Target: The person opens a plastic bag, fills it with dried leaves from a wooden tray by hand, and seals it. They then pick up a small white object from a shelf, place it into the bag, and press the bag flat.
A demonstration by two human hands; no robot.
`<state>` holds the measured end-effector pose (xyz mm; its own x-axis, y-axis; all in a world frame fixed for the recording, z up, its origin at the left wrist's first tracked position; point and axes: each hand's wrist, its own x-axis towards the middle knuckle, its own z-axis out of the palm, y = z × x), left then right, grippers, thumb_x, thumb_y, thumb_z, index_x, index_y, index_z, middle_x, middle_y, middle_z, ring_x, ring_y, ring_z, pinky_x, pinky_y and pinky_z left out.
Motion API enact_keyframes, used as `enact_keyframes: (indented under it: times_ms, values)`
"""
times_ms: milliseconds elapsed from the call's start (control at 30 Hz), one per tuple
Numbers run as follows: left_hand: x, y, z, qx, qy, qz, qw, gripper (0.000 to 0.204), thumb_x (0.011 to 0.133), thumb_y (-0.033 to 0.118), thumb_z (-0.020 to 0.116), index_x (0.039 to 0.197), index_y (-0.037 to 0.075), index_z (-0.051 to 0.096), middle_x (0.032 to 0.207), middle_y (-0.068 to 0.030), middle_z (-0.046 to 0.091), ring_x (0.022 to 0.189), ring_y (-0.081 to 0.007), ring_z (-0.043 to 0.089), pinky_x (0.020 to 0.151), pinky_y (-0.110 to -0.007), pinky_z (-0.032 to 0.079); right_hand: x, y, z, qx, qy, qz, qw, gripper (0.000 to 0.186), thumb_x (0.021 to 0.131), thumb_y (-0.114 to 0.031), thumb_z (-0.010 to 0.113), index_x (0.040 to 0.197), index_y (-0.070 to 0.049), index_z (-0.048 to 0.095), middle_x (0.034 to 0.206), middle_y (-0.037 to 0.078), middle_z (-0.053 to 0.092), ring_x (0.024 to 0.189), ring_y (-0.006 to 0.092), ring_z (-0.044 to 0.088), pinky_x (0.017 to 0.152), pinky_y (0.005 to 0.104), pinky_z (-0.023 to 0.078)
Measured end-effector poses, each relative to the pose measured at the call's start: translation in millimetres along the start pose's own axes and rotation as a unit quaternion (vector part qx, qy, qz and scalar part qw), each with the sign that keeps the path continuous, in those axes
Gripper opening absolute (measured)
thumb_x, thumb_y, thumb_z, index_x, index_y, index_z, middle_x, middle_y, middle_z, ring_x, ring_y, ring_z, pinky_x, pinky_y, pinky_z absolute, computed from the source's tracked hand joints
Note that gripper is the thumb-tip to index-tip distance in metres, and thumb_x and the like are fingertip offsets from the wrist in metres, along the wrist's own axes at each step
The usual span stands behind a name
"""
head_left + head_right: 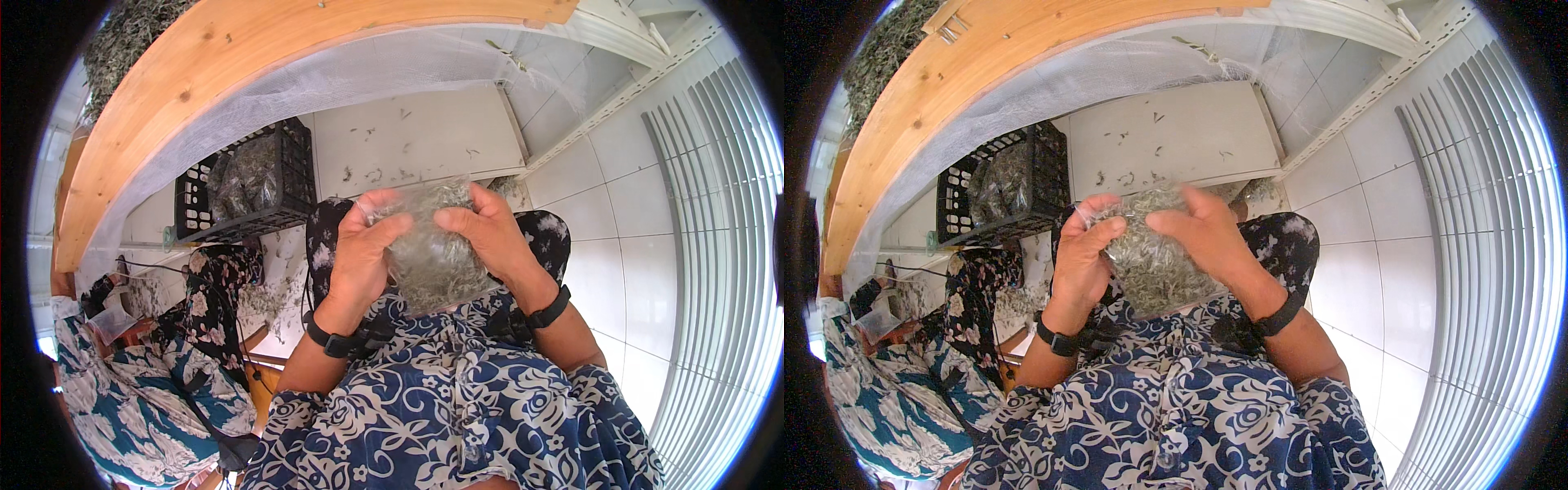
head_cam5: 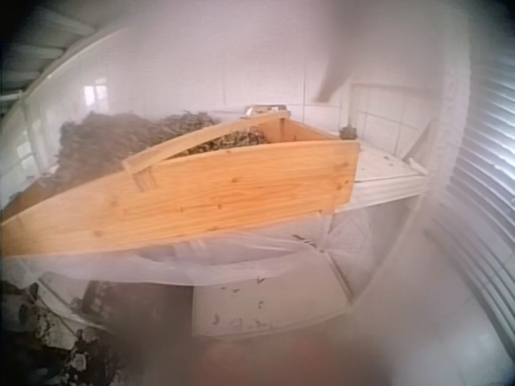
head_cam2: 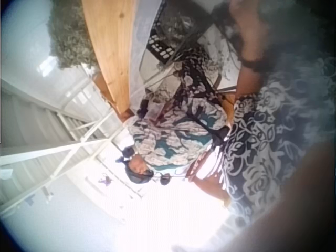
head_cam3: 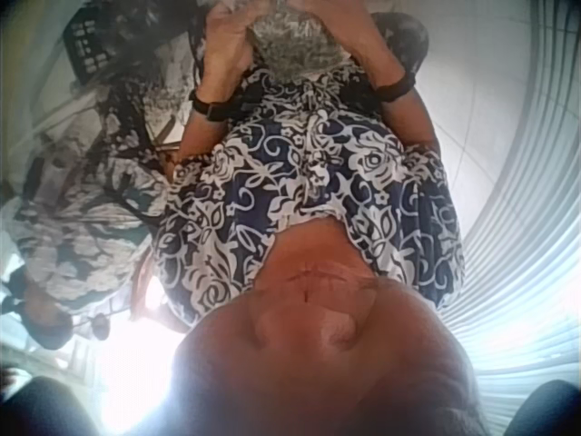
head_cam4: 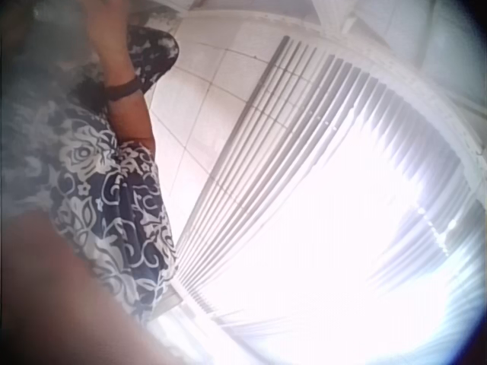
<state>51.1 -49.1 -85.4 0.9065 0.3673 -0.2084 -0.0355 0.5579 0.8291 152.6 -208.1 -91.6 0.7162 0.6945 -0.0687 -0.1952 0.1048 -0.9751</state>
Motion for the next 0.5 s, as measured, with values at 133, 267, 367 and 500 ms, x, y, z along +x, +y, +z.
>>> enact_keyframes:
  times_ms: [133,267,367,500]
  values:
    - [-9,-6,-1,-0.015,-0.06,-0.008,0.998,0.05,0.081,-0.001,0.068,0.127,0.003,0.051,0.119,-0.0076,0.06,0.107,-0.0162,0.058,0.093,-0.031,0.048,0,-3,2,0.07,0.029,0.023,0.997,0.034,0.088,-0.012,0.065,0.117,0.004,0.06,0.105,0.006,0.066,0.091,0.0115,0.061,0.082,0.0271,0.05]
    - [-18,-13,8,0.025,-0.04,-0.051,0.998,0.051,0.079,-0.004,0.069,0.127,0.002,0.053,0.116,-0.0067,0.063,0.104,-0.0159,0.061,0.091,-0.031,0.05,1,-6,7,0.111,0.036,0.006,0.993,0.03,0.088,-0.007,0.062,0.118,0.002,0.06,0.106,0.005,0.066,0.092,0.0112,0.061,0.083,0.0269,0.05]
    - [-13,-9,5,-0.009,-0.029,-0.062,0.998,0.043,0.078,-0.005,0.07,0.119,0.001,0.06,0.108,-0.006,0.067,0.094,-0.0156,0.065,0.085,-0.03,0.053,2,-7,8,0.115,0.043,0.002,0.992,0.03,0.088,-0.008,0.065,0.117,0.001,0.06,0.105,0.005,0.066,0.092,0.011,0.061,0.083,0.0269,0.051]
    - [-9,-7,-4,-0.008,-0.028,-0.065,0.997,0.036,0.078,-0.004,0.071,0.114,0.001,0.063,0.104,-0.0061,0.069,0.09,-0.0156,0.067,0.082,-0.03,0.054,6,-14,11,0.104,0.051,0.011,0.993,0.028,0.089,-0.014,0.068,0.113,-0.001,0.062,0.102,0.004,0.067,0.09,0.0102,0.062,0.083,0.0266,0.05]
